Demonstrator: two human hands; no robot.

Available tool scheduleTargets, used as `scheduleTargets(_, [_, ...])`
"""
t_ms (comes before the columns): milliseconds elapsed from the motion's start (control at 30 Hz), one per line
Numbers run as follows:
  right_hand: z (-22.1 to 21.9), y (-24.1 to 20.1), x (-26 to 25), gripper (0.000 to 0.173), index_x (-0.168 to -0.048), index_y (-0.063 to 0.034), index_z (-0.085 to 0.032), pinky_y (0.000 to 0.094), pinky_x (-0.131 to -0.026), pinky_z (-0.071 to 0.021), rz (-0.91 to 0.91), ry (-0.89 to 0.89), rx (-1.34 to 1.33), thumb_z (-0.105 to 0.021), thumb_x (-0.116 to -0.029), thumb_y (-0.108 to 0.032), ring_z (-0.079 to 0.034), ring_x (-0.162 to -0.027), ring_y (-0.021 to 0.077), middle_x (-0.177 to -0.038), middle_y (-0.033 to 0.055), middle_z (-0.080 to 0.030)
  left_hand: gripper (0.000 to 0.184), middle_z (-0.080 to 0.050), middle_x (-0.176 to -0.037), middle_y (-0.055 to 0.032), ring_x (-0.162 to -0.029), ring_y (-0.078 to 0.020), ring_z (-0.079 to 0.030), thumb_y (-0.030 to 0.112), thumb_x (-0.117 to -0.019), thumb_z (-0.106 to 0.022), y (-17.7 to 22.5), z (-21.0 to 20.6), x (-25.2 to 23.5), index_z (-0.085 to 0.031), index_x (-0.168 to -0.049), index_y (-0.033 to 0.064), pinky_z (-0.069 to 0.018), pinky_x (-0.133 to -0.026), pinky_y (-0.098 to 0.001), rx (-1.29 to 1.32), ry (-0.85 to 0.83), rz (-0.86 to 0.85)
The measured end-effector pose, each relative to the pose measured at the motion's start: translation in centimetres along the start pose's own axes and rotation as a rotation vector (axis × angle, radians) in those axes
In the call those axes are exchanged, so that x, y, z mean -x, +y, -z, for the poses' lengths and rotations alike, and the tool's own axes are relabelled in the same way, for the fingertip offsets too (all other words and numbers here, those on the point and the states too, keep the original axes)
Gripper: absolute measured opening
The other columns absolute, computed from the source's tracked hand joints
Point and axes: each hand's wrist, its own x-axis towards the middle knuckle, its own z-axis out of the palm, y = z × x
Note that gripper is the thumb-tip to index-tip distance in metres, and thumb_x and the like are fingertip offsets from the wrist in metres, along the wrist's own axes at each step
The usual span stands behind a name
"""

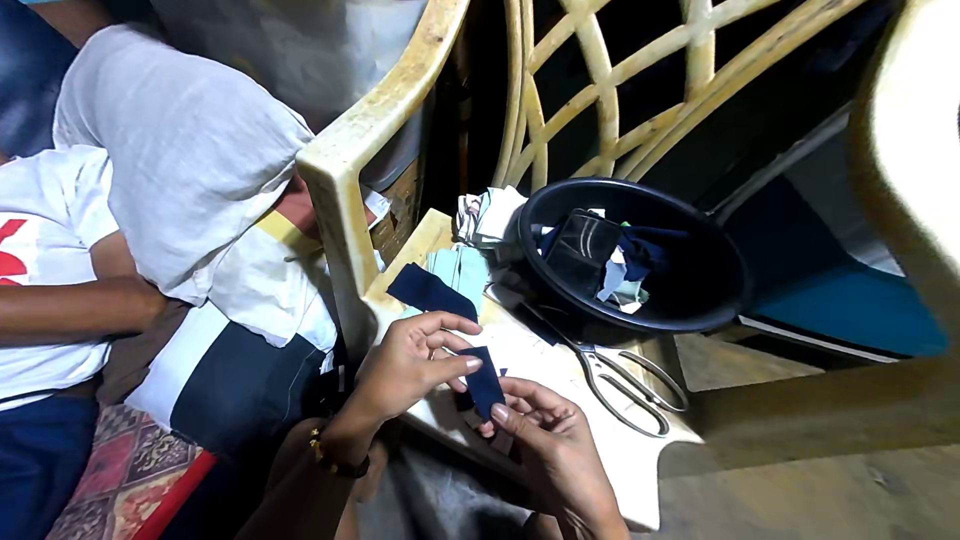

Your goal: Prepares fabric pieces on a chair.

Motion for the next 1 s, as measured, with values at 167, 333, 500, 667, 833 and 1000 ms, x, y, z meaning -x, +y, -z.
scheduleTargets(167, [0.5,0.1,-0.3,0.017,-0.095,-0.0068,-0.076,0.0206,-0.067,-0.0605,0.12,0.054,0.136,-0.065,-0.0875,0.004,-0.07,-0.069,0.0033,-0.081,-0.0041,-0.075,0.022,-0.072,-0.086,0.0063,-0.073,0.0007,-0.067,-0.007,-0.0829,-0.073,-0.4,0.3,-0.1,-0.071,-0.104,0.0004,-0.0573,-0.065,-0.0159,-0.101,0.021,-0.061])
scheduleTargets(333, [1.0,-0.4,-0.8,0.016,-0.094,-0.004,-0.074,0.0201,-0.068,-0.0602,0.135,0.175,0.256,-0.063,-0.0878,0.006,-0.069,-0.07,0.0029,-0.081,-0.0046,-0.074,0.019,-0.07,-0.081,0.0034,-0.069,-0.0027,-0.068,-0.01,-0.0827,-0.071,-0.5,0.1,-0.4,-0.064,-0.096,0.0021,-0.0587,-0.065,-0.0184,-0.136,0.063,0.075])
scheduleTargets(500, [2.8,0.5,-2.0,0.022,-0.105,0.0035,-0.072,0.0109,-0.07,-0.0472,0.339,0.26,0.761,-0.067,-0.0872,-0.007,-0.06,-0.078,-0.0043,-0.087,0.0004,-0.069,0.015,-0.067,-0.081,-0.0005,-0.07,-0.0014,-0.064,-0.001,-0.0828,-0.078,-1.1,-0.6,-0.7,-0.066,-0.091,0.0012,-0.0534,-0.066,-0.0164,-0.453,0.121,0.196])
scheduleTargets(667, [3.3,1.2,-2.9,0.011,-0.095,0.0014,-0.072,0.0292,-0.075,-0.0509,0.367,0.246,1.017,-0.067,-0.0861,-0.002,-0.063,-0.083,0.0163,-0.085,0.0092,-0.069,0.009,-0.07,-0.089,-0.0059,-0.076,-0.006,-0.063,0.006,-0.0893,-0.075,-1.8,-1.0,-1.1,-0.072,-0.096,0.0,-0.0522,-0.073,-0.0218,-0.712,0.106,0.238])
scheduleTargets(833, [2.9,1.6,-3.7,0.01,-0.092,-0.0018,-0.074,0.0435,-0.077,-0.0506,0.401,0.212,1.141,-0.069,-0.084,-0.001,-0.065,-0.081,0.0255,-0.082,0.0083,-0.07,0.012,-0.071,-0.092,-0.0072,-0.08,-0.0109,-0.066,0.009,-0.091,-0.074,-2.2,-0.9,-1.7,-0.073,-0.101,0.0022,-0.0541,-0.077,-0.0283,-0.806,0.117,0.316])
scheduleTargets(1000, [2.9,1.7,-4.1,0.019,-0.104,-0.0011,-0.069,0.042,-0.072,-0.0525,0.247,0.242,1.127,-0.071,-0.0853,-0.007,-0.065,-0.078,0.0232,-0.081,0.0078,-0.068,0.018,-0.068,-0.086,-0.0054,-0.075,-0.01,-0.064,0.008,-0.0861,-0.079,-2.3,-0.8,-2.2,-0.07,-0.101,0.0017,-0.0531,-0.072,-0.0273,-0.8,0.155,0.373])
